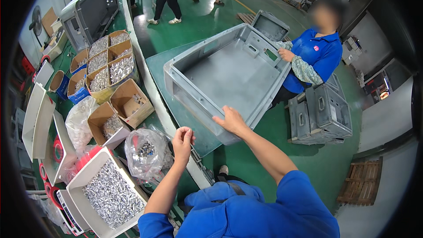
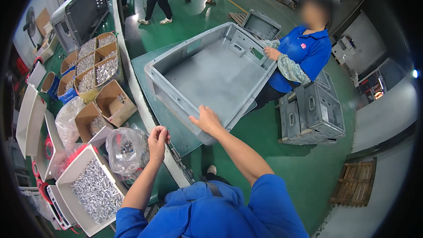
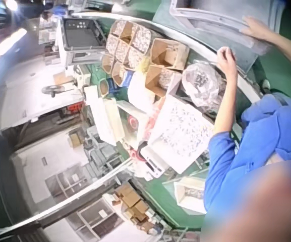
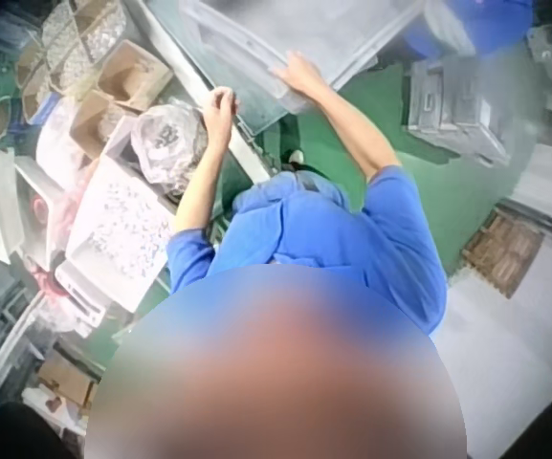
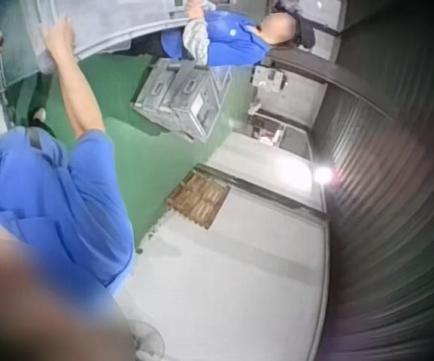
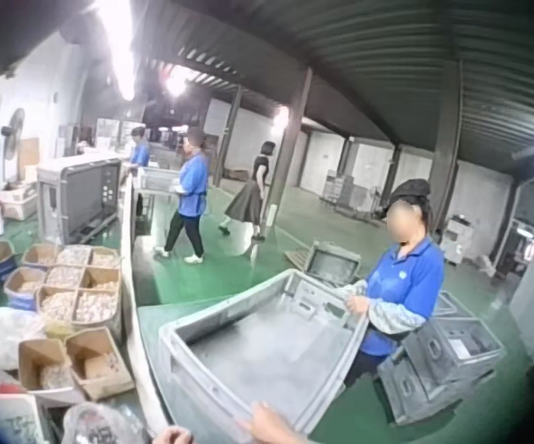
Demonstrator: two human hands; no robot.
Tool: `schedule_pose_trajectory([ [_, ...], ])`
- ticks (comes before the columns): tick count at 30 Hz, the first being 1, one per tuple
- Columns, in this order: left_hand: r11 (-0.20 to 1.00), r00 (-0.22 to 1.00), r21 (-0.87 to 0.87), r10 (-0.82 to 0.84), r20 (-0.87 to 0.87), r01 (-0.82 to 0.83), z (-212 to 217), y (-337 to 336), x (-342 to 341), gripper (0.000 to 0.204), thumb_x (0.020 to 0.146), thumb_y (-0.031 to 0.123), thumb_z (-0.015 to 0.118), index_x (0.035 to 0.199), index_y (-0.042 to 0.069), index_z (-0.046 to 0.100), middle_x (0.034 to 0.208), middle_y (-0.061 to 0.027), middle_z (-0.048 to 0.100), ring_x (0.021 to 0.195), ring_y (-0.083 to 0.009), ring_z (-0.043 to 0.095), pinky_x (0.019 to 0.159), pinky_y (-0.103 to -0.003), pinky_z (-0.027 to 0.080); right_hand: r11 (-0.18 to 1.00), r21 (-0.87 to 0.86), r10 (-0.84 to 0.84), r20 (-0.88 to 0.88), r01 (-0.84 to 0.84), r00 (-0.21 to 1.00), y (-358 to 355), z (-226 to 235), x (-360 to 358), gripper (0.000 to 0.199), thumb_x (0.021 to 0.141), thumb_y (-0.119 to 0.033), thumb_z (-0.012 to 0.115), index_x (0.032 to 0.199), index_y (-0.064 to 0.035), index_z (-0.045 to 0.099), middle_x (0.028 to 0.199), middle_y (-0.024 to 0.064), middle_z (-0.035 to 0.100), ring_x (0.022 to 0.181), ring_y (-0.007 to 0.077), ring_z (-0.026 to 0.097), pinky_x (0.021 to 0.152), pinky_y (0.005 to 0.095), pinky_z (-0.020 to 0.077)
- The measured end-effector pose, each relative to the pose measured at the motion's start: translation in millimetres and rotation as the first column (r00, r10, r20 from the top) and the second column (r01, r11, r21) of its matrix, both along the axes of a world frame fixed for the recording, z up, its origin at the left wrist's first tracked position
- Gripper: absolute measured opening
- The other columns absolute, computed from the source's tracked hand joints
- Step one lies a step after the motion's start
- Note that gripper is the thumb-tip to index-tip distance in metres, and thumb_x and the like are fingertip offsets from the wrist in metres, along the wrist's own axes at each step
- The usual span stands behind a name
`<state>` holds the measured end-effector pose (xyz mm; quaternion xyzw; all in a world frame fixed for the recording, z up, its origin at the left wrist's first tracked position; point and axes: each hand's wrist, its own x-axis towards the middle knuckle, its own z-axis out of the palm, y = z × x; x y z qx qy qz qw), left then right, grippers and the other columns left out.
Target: Assembling an industrial metal enclosure by installing components and sorting fasteners.
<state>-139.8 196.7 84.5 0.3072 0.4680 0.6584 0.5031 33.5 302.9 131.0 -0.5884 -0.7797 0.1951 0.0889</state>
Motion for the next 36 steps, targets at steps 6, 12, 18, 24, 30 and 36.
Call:
schedule_pose_trajectory([
  [6, 0.995, 0.979, 0.086, 0.072, -0.19, -0.057, -4, -3, 0, 0.011, 0.088, 0.014, 0.049, 0.09, 0.003, 0.049, 0.075, -0.0012, 0.051, 0.064, -0.0063, 0.05, 0.053, -0.019, 0.041, 0.999, 0.033, 0.025, -0.065, -0.023, 0.998, -13, 26, 15, 0.048, 0.071, -0.039, 0.062, 0.086, 0.0049, 0.049, 0.088, 0.0246, 0.056, 0.084, 0.0386, 0.055, 0.072, 0.0435, 0.0444],
  [12, 0.927, 0.822, 0.374, 0.195, -0.534, 0.023, 46, 36, 22, 0.006, 0.087, 0.002, 0.044, 0.092, 0.0, 0.046, 0.095, -0.0094, 0.056, 0.089, -0.02, 0.052, 0.082, -0.03, 0.04, 0.996, 0.075, 0.047, -0.139, -0.037, 0.989, -37, 37, 35, 0.047, 0.068, -0.038, 0.066, 0.084, 0.0036, 0.05, 0.083, 0.0226, 0.057, 0.079, 0.0382, 0.056, 0.069, 0.0431, 0.0451],
  [18, 0.759, 0.427, 0.547, 0.389, -0.816, 0.353, 66, 79, 20, 0.013, 0.079, -0.004, 0.051, 0.089, 0.003, 0.045, 0.092, -0.0104, 0.058, 0.085, -0.0301, 0.054, 0.082, -0.038, 0.042, 0.995, 0.003, 0.098, -0.176, -0.099, 0.98, -83, 28, 40, 0.045, 0.067, -0.036, 0.067, 0.084, 0.0028, 0.051, 0.08, 0.021, 0.057, 0.076, 0.0372, 0.057, 0.067, 0.0424, 0.0453],
  [24, 0.835, 0.14, 0.056, -0.026, -0.99, 0.547, 56, 62, 20, 0.014, 0.08, 0.004, 0.047, 0.092, 0.004, 0.042, 0.066, -0.01, 0.055, 0.062, -0.0305, 0.056, 0.056, -0.038, 0.044, 0.996, -0.031, 0.081, -0.202, -0.089, 0.976, -113, 37, 54, 0.044, 0.067, -0.035, 0.066, 0.085, 0.0028, 0.051, 0.083, 0.0191, 0.057, 0.079, 0.0351, 0.057, 0.069, 0.0413, 0.0451],
  [30, 0.797, 0.162, 0.048, -0.063, -0.985, 0.603, 96, 33, 33, 0.016, 0.08, 0.003, 0.045, 0.094, 0.003, 0.039, 0.064, -0.0132, 0.052, 0.06, -0.0332, 0.054, 0.054, -0.04, 0.042, 0.99, -0.103, 0.074, -0.196, -0.095, 0.978, -133, 66, 72, 0.045, 0.067, -0.036, 0.065, 0.087, 0.0031, 0.052, 0.086, 0.0188, 0.057, 0.079, 0.0335, 0.057, 0.07, 0.0398, 0.0451],
  [36, 0.788, 0.168, -0.052, -0.194, -0.967, 0.614, 135, -8, 44, 0.016, 0.078, 0.002, 0.043, 0.093, 0.001, 0.037, 0.066, -0.0189, 0.053, 0.064, -0.0387, 0.054, 0.056, -0.045, 0.041, 0.97, -0.196, 0.096, -0.236, -0.144, 0.967, -164, 97, 87, 0.047, 0.067, -0.036, 0.067, 0.089, 0.0029, 0.052, 0.085, 0.0174, 0.057, 0.079, 0.0303, 0.057, 0.069, 0.0368, 0.045],
])
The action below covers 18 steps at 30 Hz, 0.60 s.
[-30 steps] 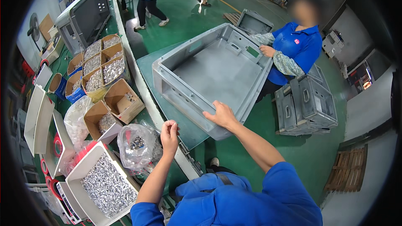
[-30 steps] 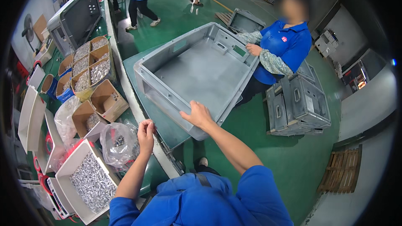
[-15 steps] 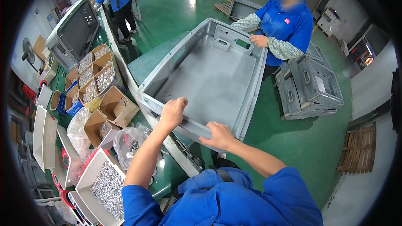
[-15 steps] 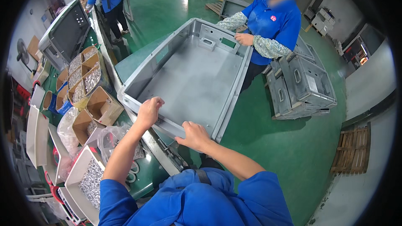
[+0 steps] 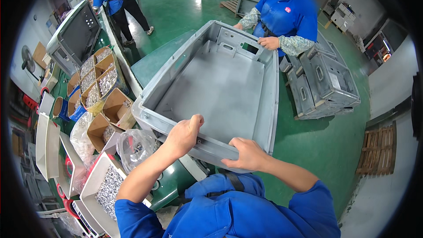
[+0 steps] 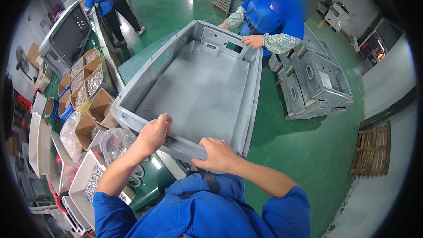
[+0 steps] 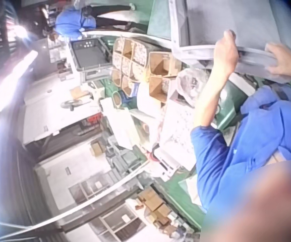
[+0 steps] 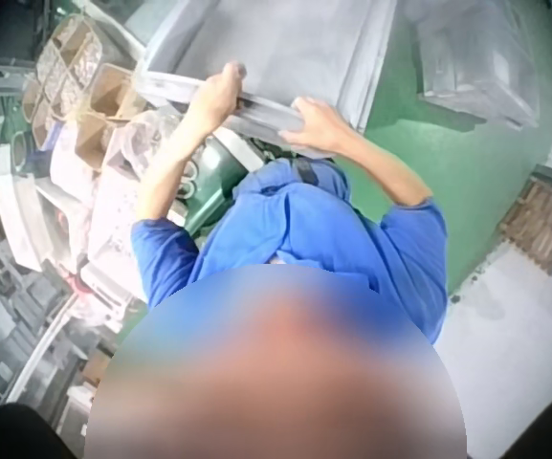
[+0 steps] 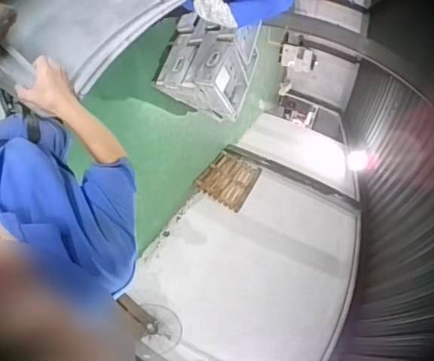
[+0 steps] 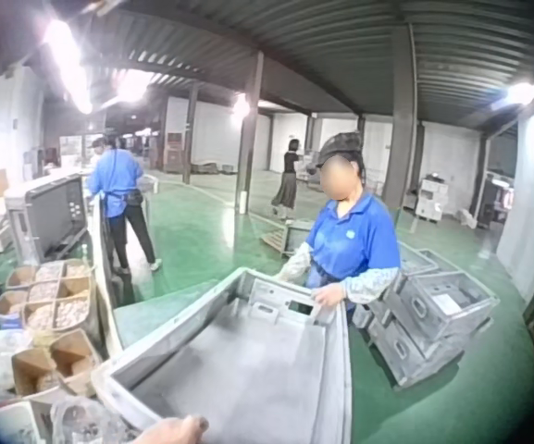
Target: Assembling an industrial metal enclosure by installing components and sorting fasteners.
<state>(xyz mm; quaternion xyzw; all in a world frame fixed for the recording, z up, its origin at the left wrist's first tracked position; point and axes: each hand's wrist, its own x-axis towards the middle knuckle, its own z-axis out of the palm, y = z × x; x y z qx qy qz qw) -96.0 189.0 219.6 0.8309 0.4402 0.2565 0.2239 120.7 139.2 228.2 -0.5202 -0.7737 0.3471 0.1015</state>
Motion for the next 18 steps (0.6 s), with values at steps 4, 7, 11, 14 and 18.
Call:
schedule_pose_trajectory([
  [4, 0.998, 0.998, -0.029, -0.05, -0.034, 0.049, 34, -21, 5, 0.016, 0.079, 0.003, 0.043, 0.093, 0.0, 0.037, 0.069, -0.0192, 0.055, 0.067, -0.0381, 0.055, 0.057, -0.044, 0.042, 0.999, -0.053, 0.003, -0.008, -0.003, 1.0, -20, 25, 9, 0.046, 0.067, -0.036, 0.068, 0.088, 0.0014, 0.052, 0.083, 0.0152, 0.057, 0.077, 0.0282, 0.057, 0.068, 0.0349, 0.045],
  [7, 0.995, 0.995, 0.033, -0.093, 0.019, 0.093, 55, -34, 7, 0.018, 0.078, 0.002, 0.044, 0.095, 0.0, 0.038, 0.072, -0.0184, 0.056, 0.068, -0.0373, 0.056, 0.059, -0.042, 0.043, 0.988, -0.15, 0.025, 0.017, -0.022, 1.0, -30, 52, 16, 0.052, 0.068, -0.039, 0.065, 0.094, 0.0044, 0.052, 0.09, 0.0185, 0.057, 0.084, 0.0308, 0.056, 0.073, 0.0367, 0.0445],
  [11, 0.988, 0.988, 0.017, -0.153, 0.018, 0.153, 88, -51, 8, 0.021, 0.077, -0.003, 0.046, 0.095, 0.0, 0.038, 0.072, -0.017, 0.056, 0.067, -0.0345, 0.057, 0.059, -0.039, 0.045, 0.989, -0.122, 0.08, 0.008, -0.078, 0.997, -42, 94, 25, 0.048, 0.069, -0.035, 0.066, 0.092, 0.0039, 0.05, 0.086, 0.0183, 0.057, 0.078, 0.0316, 0.057, 0.068, 0.0364, 0.0449],
  [14, 0.985, 0.981, 0.024, -0.175, 0.089, 0.173, 102, -68, 3, 0.022, 0.076, -0.006, 0.047, 0.095, 0.0, 0.037, 0.07, -0.0159, 0.055, 0.063, -0.0327, 0.057, 0.056, -0.038, 0.045, 0.978, -0.113, 0.175, -0.016, -0.176, 0.984, -49, 123, 28, 0.043, 0.069, -0.032, 0.066, 0.086, 0.0029, 0.049, 0.077, 0.0171, 0.056, 0.071, 0.0319, 0.056, 0.061, 0.0372, 0.0443],
  [18, 0.977, 0.976, 0.129, -0.183, 0.119, 0.167, 134, -85, 3, 0.021, 0.078, -0.008, 0.047, 0.094, 0.0, 0.039, 0.068, -0.0138, 0.053, 0.059, -0.0313, 0.057, 0.051, -0.035, 0.045, 0.976, -0.07, 0.207, -0.024, -0.208, 0.978, -64, 155, 28, 0.042, 0.068, -0.032, 0.066, 0.081, 0.0027, 0.047, 0.067, 0.0168, 0.054, 0.062, 0.0321, 0.055, 0.056, 0.0375, 0.0431],
])
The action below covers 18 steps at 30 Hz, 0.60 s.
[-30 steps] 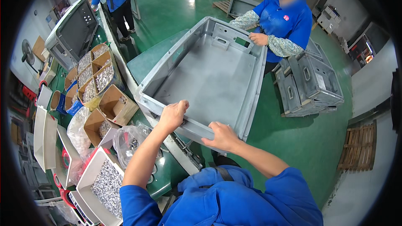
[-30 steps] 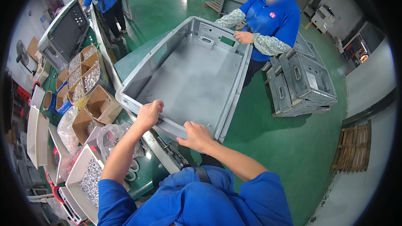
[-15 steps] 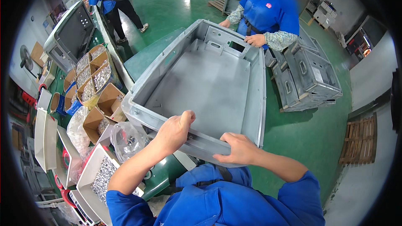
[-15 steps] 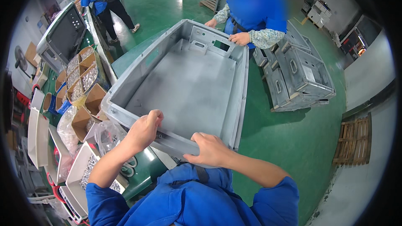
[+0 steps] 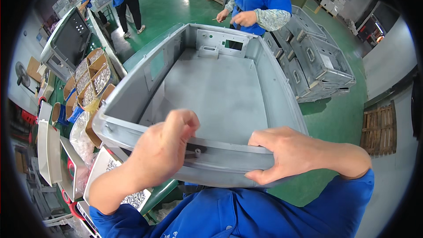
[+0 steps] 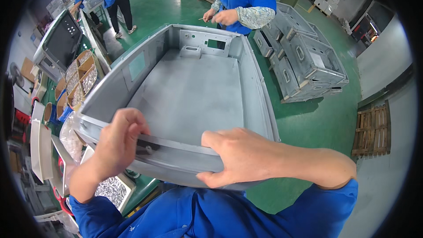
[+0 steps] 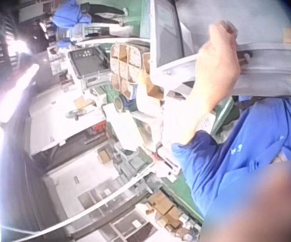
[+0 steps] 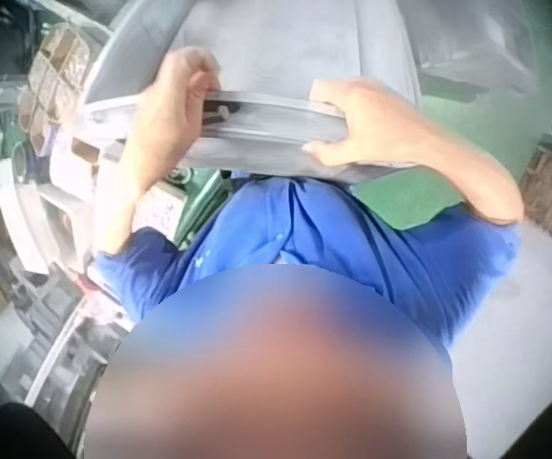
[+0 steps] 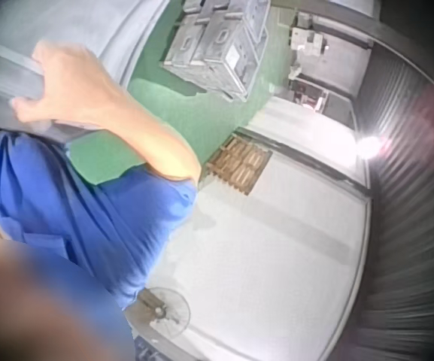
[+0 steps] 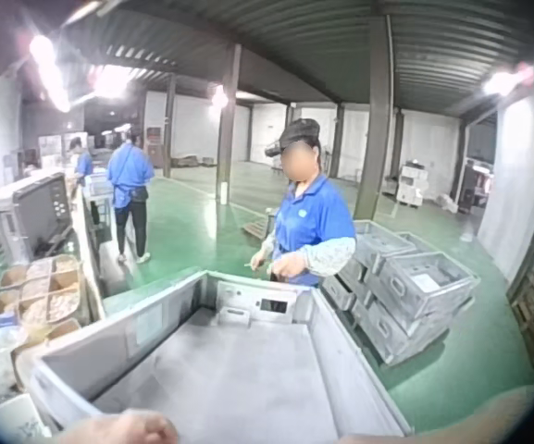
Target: Assembling an industrial metal enclosure by installing components and sorting fasteners.
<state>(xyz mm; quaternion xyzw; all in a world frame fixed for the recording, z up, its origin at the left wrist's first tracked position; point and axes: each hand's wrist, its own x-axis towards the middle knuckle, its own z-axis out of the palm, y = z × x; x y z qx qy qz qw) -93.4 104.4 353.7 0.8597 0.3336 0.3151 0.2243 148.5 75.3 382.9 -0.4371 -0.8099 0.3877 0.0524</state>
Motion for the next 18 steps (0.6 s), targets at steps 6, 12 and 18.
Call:
schedule_pose_trajectory([
  [6, 0.988, 0.996, 0.121, 0.09, 0.017, -0.091, 33, 9, 4, 0.014, 0.083, -0.003, 0.042, 0.096, 0.002, 0.04, 0.069, -0.0133, 0.053, 0.063, -0.0301, 0.06, 0.054, -0.036, 0.046, 0.99, 0.141, -0.014, 0.064, 0.005, 0.998, 10, 42, -3, 0.042, 0.066, -0.033, 0.067, 0.073, 0.0044, 0.049, 0.057, 0.0148, 0.05, 0.054, 0.0257, 0.052, 0.053, 0.035, 0.0425],
  [12, 0.923, 0.968, 0.293, 0.248, 0.042, -0.25, 86, 63, 33, 0.006, 0.088, 0.011, 0.04, 0.092, 0.007, 0.042, 0.058, -0.0104, 0.054, 0.055, -0.0201, 0.053, 0.057, -0.031, 0.042, 0.948, 0.316, -0.037, 0.011, 0.031, 0.999, 53, 84, 21, 0.043, 0.07, -0.039, 0.064, 0.065, 0.0025, 0.054, 0.054, 0.0053, 0.049, 0.051, 0.0141, 0.048, 0.058, 0.0311, 0.0436],
  [18, 0.874, 0.936, 0.353, 0.353, 0.011, -0.333, 120, 102, 46, 0.013, 0.086, 0.012, 0.045, 0.09, 0.0, 0.047, 0.065, -0.0189, 0.058, 0.068, -0.0343, 0.059, 0.063, -0.04, 0.045, 0.846, 0.532, -0.019, 0.086, -0.03, 0.996, 85, 105, 28, 0.061, 0.08, -0.056, 0.046, 0.075, 0.0034, 0.057, 0.069, 0.0147, 0.059, 0.067, 0.0249, 0.058, 0.062, 0.0357, 0.0449],
])
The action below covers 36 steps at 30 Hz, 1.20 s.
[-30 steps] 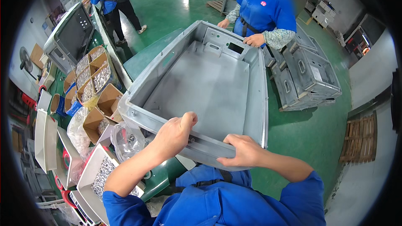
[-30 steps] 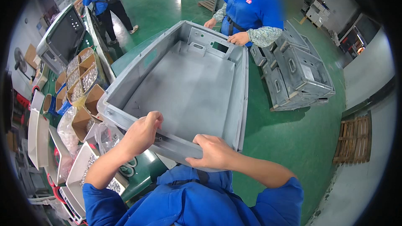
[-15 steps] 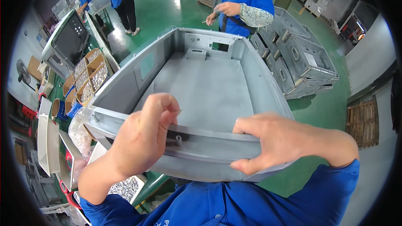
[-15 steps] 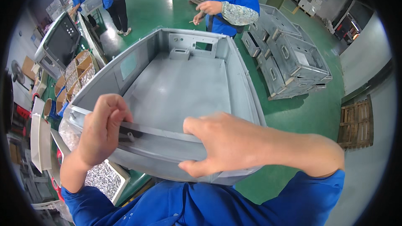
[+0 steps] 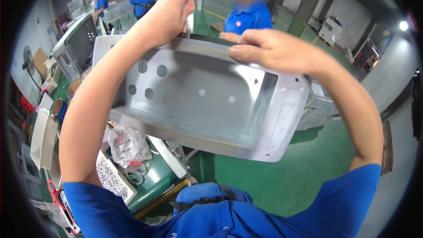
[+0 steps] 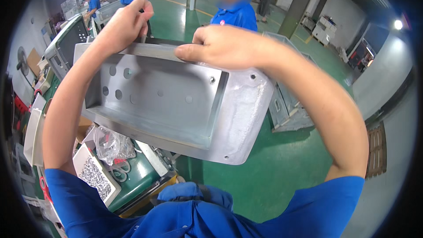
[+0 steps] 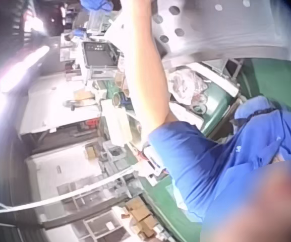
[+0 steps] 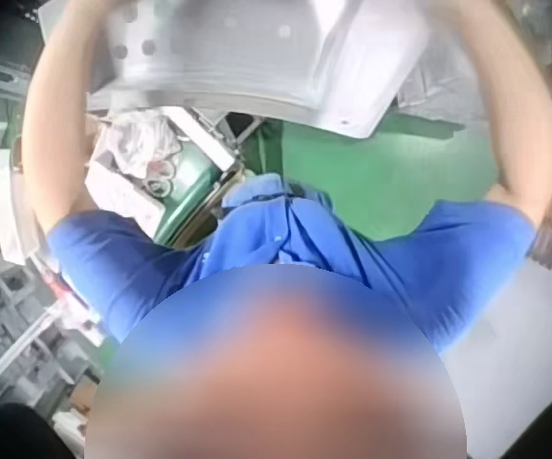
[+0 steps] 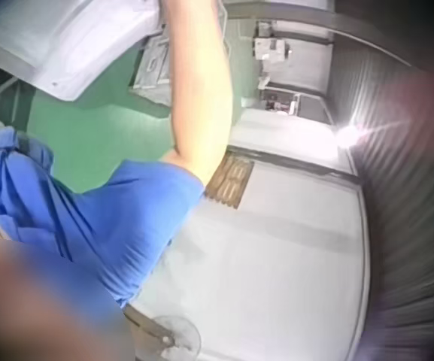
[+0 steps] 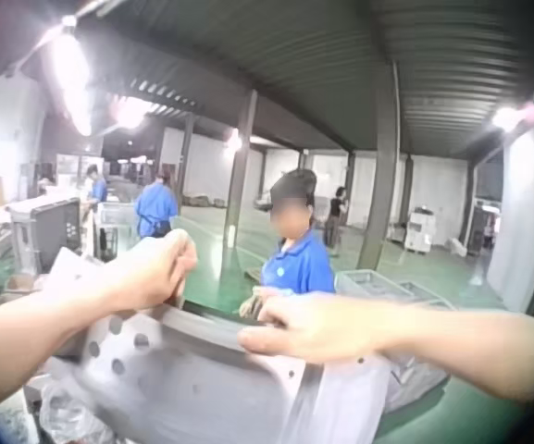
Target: Assembling an industrial metal enclosure by installing components and sorting fasteners.
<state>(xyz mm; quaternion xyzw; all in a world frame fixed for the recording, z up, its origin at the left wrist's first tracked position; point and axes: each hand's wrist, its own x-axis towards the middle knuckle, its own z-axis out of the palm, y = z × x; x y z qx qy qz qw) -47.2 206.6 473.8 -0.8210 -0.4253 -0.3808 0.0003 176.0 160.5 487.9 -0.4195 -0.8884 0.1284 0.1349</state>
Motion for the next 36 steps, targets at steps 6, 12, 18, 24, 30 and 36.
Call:
schedule_pose_trajectory([
  [6, 0.999, 0.999, 0.031, -0.035, 0.026, 0.034, 2, 18, 5, 0.012, 0.087, 0.012, 0.043, 0.09, 0.0, 0.045, 0.064, -0.0155, 0.056, 0.062, -0.0286, 0.056, 0.06, -0.036, 0.044, 0.946, 0.227, -0.274, 0.174, 0.232, 0.946, -17, 7, -19, 0.07, 0.089, -0.054, 0.025, 0.069, 0.0064, 0.055, 0.064, 0.0219, 0.057, 0.07, 0.0368, 0.059, 0.066, 0.0418, 0.0469],
  [12, 0.995, 0.993, -0.016, -0.096, 0.066, 0.097, 4, 28, 5, 0.006, 0.088, 0.009, 0.042, 0.09, 0.003, 0.041, 0.056, -0.0075, 0.051, 0.052, -0.0156, 0.05, 0.051, -0.028, 0.041, 0.97, 0.159, -0.204, 0.135, 0.182, 0.97, -2, 11, -17, 0.065, 0.089, -0.053, 0.025, 0.068, 0.0037, 0.049, 0.06, 0.0196, 0.05, 0.06, 0.0335, 0.05, 0.059, 0.04, 0.0403],
  [18, 0.966, 0.973, 0.214, -0.178, 0.145, 0.145, 3, 15, -1, 0.006, 0.085, 0.005, 0.045, 0.089, 0.001, 0.045, 0.069, -0.0123, 0.055, 0.061, -0.0215, 0.054, 0.058, -0.03, 0.044, 0.975, 0.098, -0.211, 0.121, 0.2, 0.97, 8, 8, -19, 0.064, 0.088, -0.053, 0.031, 0.073, 0.0048, 0.054, 0.063, 0.018, 0.053, 0.061, 0.0272, 0.051, 0.061, 0.0373, 0.0411],
  [24, 0.783, 0.787, 0.399, -0.583, 0.204, 0.477, -60, -77, 24, 0.008, 0.076, -0.003, 0.057, 0.082, 0.001, 0.054, 0.08, -0.0104, 0.055, 0.068, -0.0163, 0.054, 0.06, -0.025, 0.042, 0.937, -0.137, -0.305, 0.122, 0.321, 0.944, -1, 4, -20, 0.061, 0.083, -0.057, 0.043, 0.08, 0.0018, 0.061, 0.062, 0.0063, 0.051, 0.065, 0.0149, 0.049, 0.061, 0.0317, 0.0402],
  [30, 0.762, 0.688, -0.32, -0.218, 0.692, 0.563, -90, -93, 55, 0.009, 0.08, 0.007, 0.06, 0.083, -0.001, 0.059, 0.075, -0.0007, 0.056, 0.063, -0.0044, 0.047, 0.057, -0.019, 0.039, 0.958, -0.111, -0.255, 0.096, 0.265, 0.962, -8, 0, -27, 0.061, 0.081, -0.059, 0.045, 0.07, -0.0001, 0.059, 0.056, 0.0047, 0.048, 0.057, 0.0142, 0.045, 0.052, 0.0309, 0.0367],
  [36, 0.781, 0.703, -0.363, -0.133, 0.698, 0.508, -94, -99, 75, 0.01, 0.08, 0.007, 0.06, 0.084, -0.002, 0.06, 0.072, 0.0013, 0.057, 0.065, -0.004, 0.049, 0.058, -0.019, 0.04, 0.976, -0.053, -0.202, 0.146, 0.211, 0.969, -14, 5, -26, 0.066, 0.08, -0.062, 0.041, 0.067, 0.0002, 0.056, 0.055, 0.0067, 0.047, 0.056, 0.0167, 0.046, 0.053, 0.0333, 0.0375],
])
